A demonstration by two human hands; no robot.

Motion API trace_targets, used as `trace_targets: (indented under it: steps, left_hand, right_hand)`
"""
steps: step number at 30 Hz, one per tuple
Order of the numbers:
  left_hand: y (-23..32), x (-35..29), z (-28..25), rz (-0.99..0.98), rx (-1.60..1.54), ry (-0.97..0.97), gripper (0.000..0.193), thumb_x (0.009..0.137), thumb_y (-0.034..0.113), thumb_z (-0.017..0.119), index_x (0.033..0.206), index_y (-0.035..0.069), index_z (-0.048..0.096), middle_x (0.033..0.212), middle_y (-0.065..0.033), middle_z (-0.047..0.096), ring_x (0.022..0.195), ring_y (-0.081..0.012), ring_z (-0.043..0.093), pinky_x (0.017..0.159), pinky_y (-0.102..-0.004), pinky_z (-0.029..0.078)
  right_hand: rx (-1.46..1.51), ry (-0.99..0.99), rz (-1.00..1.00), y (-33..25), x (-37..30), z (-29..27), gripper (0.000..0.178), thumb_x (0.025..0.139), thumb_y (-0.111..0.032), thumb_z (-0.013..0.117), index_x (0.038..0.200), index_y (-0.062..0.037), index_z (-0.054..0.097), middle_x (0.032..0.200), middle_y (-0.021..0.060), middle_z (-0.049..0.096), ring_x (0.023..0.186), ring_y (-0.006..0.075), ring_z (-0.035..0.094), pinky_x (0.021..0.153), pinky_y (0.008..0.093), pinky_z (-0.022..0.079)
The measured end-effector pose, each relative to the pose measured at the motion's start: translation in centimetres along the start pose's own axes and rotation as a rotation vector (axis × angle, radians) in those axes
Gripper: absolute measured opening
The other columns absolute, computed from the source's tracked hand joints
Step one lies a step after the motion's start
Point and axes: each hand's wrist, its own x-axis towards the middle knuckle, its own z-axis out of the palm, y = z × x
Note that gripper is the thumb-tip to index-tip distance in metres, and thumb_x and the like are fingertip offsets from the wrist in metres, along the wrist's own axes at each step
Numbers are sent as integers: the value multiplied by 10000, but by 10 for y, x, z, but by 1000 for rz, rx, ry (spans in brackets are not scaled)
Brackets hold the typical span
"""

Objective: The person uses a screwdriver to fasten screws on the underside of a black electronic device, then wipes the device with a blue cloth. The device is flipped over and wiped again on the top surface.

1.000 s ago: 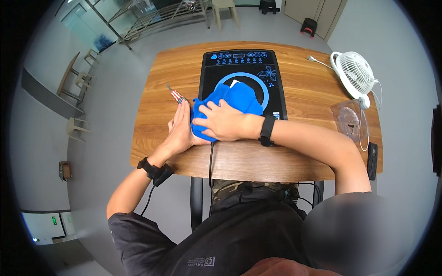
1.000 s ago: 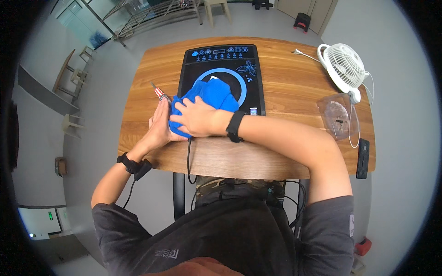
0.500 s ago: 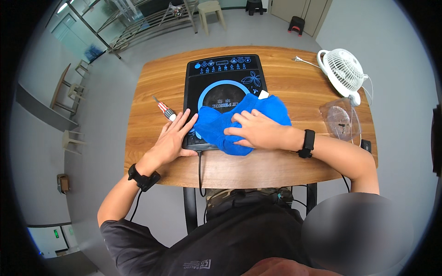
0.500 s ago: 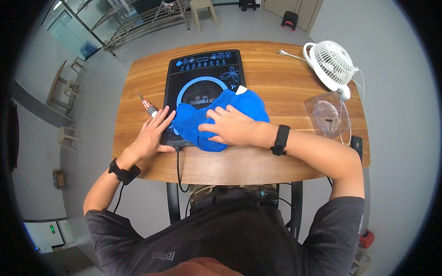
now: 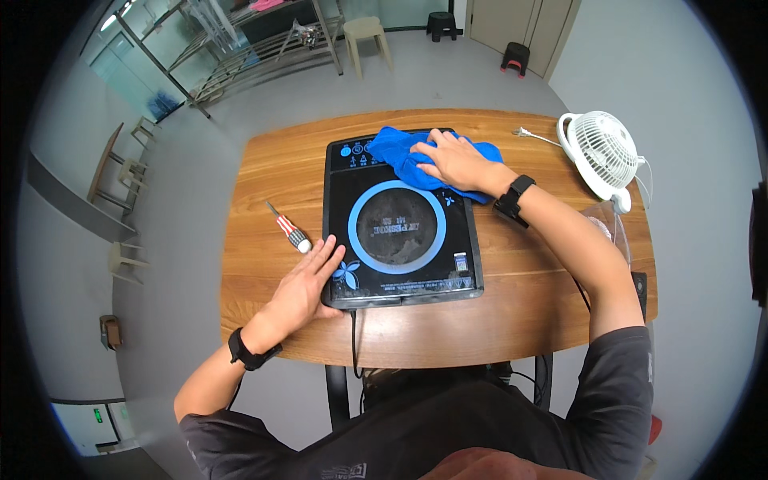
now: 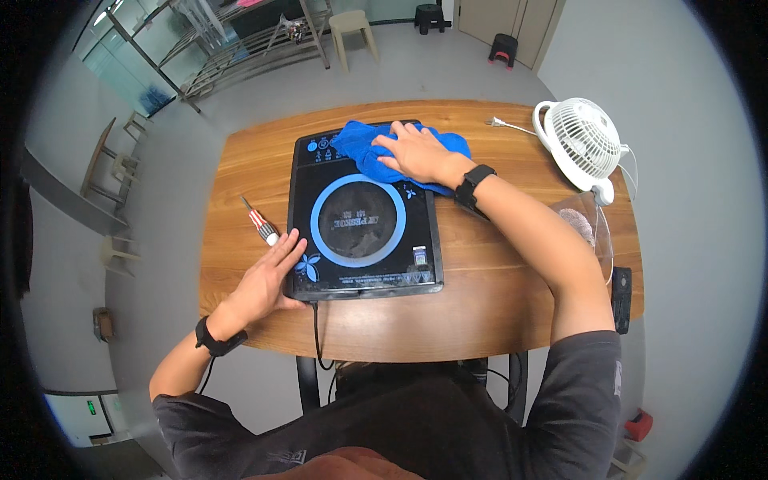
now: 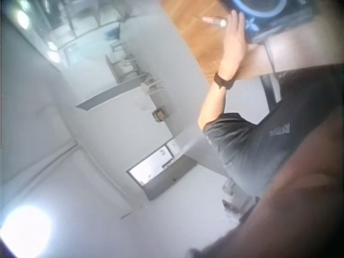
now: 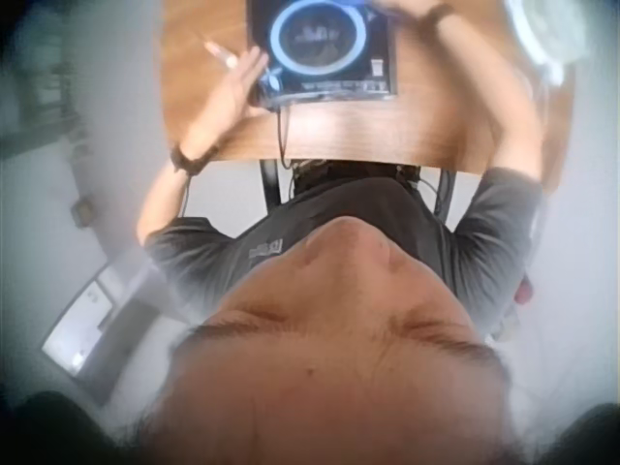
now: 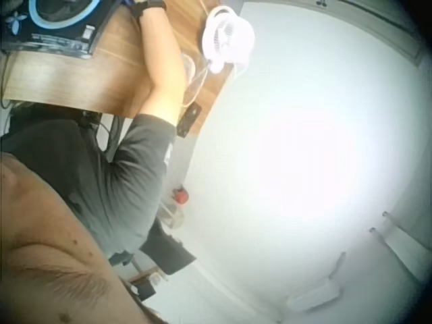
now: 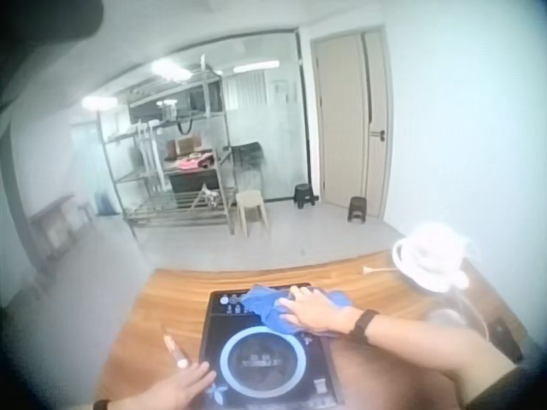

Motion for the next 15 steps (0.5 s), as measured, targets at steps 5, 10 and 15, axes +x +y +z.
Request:
trace_targets:
  steps: [5, 10, 15]
  left_hand:
    - [-1, 1, -1, -14, 27, -18, 1189, 578, 275, 946, 1565, 48, 323, 1644, -200, 262, 1488, -391, 327, 1198, -418, 380]
    - [1, 2, -4, -8, 46, -30, 1181, 587, 291, 944, 1566, 55, 327, 1639, -208, 273, 1485, -391, 335, 1190, -423, 391]
    - [0, -1, -2, -16, 47, 3, 1171, 593, 313, 944, 1564, 64, 339, 1634, -204, 287, 1476, -388, 352, 1184, -433, 401]
  right_hand:
    - [-18, 46, 124, 32, 38, 2, 432, 1042, -391, 522, 1399, -150, 545, 1321, 234, 524, 1249, 412, 533, 1005, 530, 454]
    - [-52, 49, 230, 52, 57, 8, 471, 1039, -383, 510, 1429, -120, 523, 1319, 236, 527, 1235, 432, 534, 982, 547, 467]
    - [-49, 159, 219, 46, 56, 16, 411, 1030, -366, 523, 1346, -105, 550, 1276, 230, 538, 1197, 431, 540, 951, 565, 477]
